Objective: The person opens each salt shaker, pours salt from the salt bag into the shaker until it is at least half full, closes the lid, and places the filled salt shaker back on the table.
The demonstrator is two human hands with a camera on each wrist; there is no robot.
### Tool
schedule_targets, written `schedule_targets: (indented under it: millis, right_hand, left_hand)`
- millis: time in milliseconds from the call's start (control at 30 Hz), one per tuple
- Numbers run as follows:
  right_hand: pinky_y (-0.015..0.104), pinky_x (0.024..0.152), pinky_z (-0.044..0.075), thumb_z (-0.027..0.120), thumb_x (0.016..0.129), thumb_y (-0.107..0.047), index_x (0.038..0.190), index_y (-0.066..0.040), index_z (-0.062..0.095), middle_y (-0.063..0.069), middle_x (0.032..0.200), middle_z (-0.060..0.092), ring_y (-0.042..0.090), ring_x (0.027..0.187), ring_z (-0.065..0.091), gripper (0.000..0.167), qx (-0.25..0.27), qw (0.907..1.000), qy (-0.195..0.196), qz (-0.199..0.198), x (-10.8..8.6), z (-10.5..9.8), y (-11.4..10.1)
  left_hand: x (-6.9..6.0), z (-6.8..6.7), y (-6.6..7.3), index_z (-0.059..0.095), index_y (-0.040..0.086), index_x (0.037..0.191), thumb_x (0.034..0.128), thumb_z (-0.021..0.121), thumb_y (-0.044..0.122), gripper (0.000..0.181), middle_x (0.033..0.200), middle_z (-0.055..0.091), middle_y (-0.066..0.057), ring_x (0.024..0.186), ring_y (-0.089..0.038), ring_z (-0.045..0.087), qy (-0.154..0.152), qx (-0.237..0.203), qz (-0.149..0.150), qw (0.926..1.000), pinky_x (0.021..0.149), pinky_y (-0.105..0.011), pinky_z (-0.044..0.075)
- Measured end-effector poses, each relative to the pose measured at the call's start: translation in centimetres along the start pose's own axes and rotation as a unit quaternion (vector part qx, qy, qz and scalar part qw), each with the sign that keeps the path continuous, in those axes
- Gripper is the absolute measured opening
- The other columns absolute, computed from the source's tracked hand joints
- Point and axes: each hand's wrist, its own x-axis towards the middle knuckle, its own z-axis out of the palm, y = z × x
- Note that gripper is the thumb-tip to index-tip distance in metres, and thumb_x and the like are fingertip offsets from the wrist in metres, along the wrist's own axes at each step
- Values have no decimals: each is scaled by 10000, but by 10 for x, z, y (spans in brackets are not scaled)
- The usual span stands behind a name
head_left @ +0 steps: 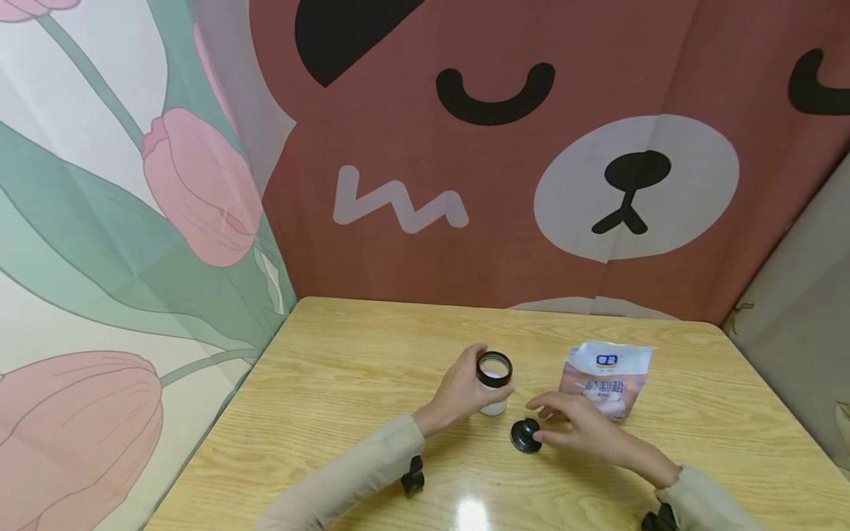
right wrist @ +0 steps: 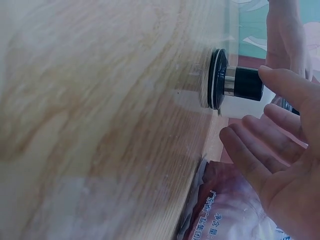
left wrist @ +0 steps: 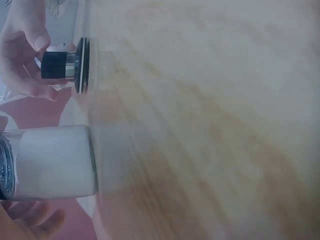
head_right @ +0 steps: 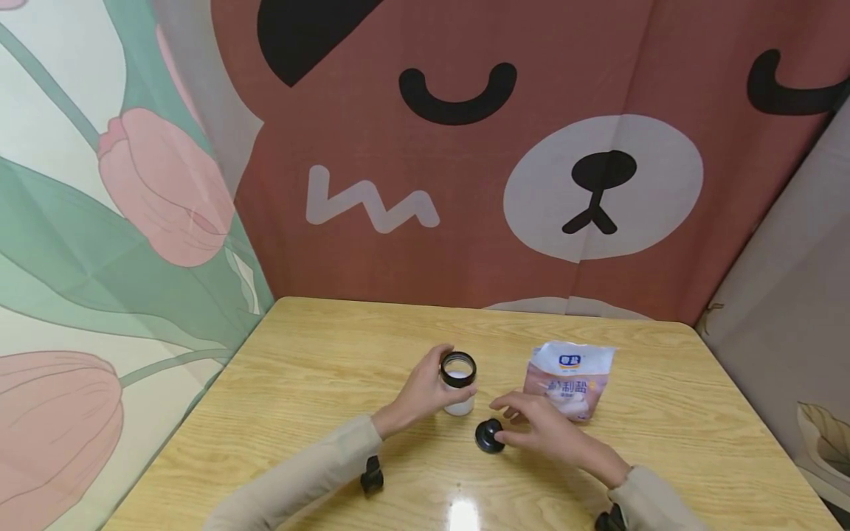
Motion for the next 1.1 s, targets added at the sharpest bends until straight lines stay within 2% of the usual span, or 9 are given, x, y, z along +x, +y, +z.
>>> schedule_targets:
  millis: [200, 367, 667, 833, 1100]
  right_hand:
    - [377, 711, 594, 793, 854, -107, 1142, 39, 647, 172, 1043, 693, 209, 847, 689, 354, -85, 9999, 4, -96, 0, 1, 1]
    - [354, 703, 593, 795, 847, -100, 1116, 27, 669, 133, 1024, 709, 150, 842, 685, 323, -114, 9999, 5, -123, 0, 3, 3]
    - [351, 717, 594, 774, 872, -127, 1092, 4, 679, 80, 1026, 711, 116, 856, 679, 273, 110, 9996, -227, 112, -1, 3, 4]
    - [346, 716, 593, 759, 893, -156, 1085, -11, 679, 69, 1018, 705, 116, 854, 677, 254, 226, 9991, -289, 193, -1, 3, 2]
    - [344, 731, 592, 735, 912, -140, 1092, -35, 675, 34, 997, 702, 108, 861, 676, 217, 445, 9979, -341, 331, 0, 6, 0]
  left_hand:
    - [-2, 2, -5, 435, 52, 1412, 828, 773, 501, 810, 1269, 594, -82, 1134, -189, 590, -43, 18, 149, 9999, 947, -349, 497]
    - [-3, 2, -7, 481, 55, 1371, 829, 772, 506, 762, 1218, 634, -98, 1078, -146, 608, -26, 5, 280, 9996, 908, -323, 514]
    - [-3, -1, -5, 521, 36, 1321, 810, 820, 435, 714, 1163, 665, -130, 1015, -153, 638, 14, -59, 346, 9994, 846, -283, 530]
    - [-4, 0, -6, 540, 27, 1281, 798, 835, 420, 689, 1121, 674, -109, 988, -142, 640, 105, 33, 402, 9991, 829, -252, 527]
    - [-4, -2, -6, 537, 22, 1276, 799, 840, 399, 679, 1117, 671, -102, 982, -136, 640, 71, 87, 435, 9990, 820, -234, 525]
